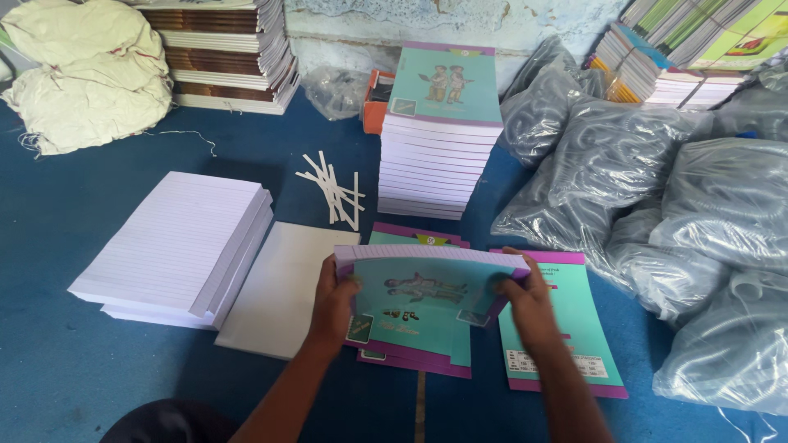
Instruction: The person assembles notebooks by inserting loose lined pages into printed covers. They pick up a cover, place a stack of pages inside, fold the cover over, and place the completed notebook onto a growing stack. The process is repeated multiple times.
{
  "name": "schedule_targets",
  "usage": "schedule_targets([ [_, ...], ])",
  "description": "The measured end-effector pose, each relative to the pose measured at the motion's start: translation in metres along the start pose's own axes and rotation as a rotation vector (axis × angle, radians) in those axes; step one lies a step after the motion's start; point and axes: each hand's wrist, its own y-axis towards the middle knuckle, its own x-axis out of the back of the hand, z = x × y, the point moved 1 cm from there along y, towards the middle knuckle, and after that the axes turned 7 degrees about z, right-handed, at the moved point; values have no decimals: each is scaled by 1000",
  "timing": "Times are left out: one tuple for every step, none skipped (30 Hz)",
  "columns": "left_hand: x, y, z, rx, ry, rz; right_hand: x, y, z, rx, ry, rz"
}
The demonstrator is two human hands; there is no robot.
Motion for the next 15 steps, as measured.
schedule_targets([
  [-1, 0, 4, 52, -4, -25, -1, 0, -7, 1, 33, -32],
  [-1, 1, 8, 104, -9, -53, -5, 2, -14, 4, 67, -61],
  [0, 2, 11, 155, -13, -80, -6, 4, -20, 7, 100, -89],
  [1, 1, 13, 104, 0, -50, -6, 5, -25, 35, 120, -94],
  [2, 0, 13, 53, 14, -21, -6, 7, -31, 63, 140, -98],
  [4, -1, 13, 4, 30, 11, -7, 8, -36, 89, 162, -104],
  [4, -2, 13, 35, 33, -11, -7, 9, -41, 76, 159, -109],
  [4, -3, 12, 64, 35, -32, -7, 11, -46, 65, 155, -113],
  [3, -4, 11, 93, 37, -54, -7, 13, -49, 53, 150, -117],
  [0, -4, 10, 88, -1, -42, -7, 13, -52, 67, 171, -99],
  [-2, -5, 9, 83, -40, -30, -7, 13, -54, 81, 191, -82],
  [-3, -5, 7, 77, -78, -18, -8, 13, -55, 96, 212, -64],
  [-4, -5, 4, 91, -36, -5, -8, 12, -55, 111, 208, -51],
  [-5, -4, 3, 104, 5, 8, -7, 12, -54, 127, 202, -38],
  [-6, -4, 1, 117, 46, 21, -7, 11, -53, 142, 197, -25],
])
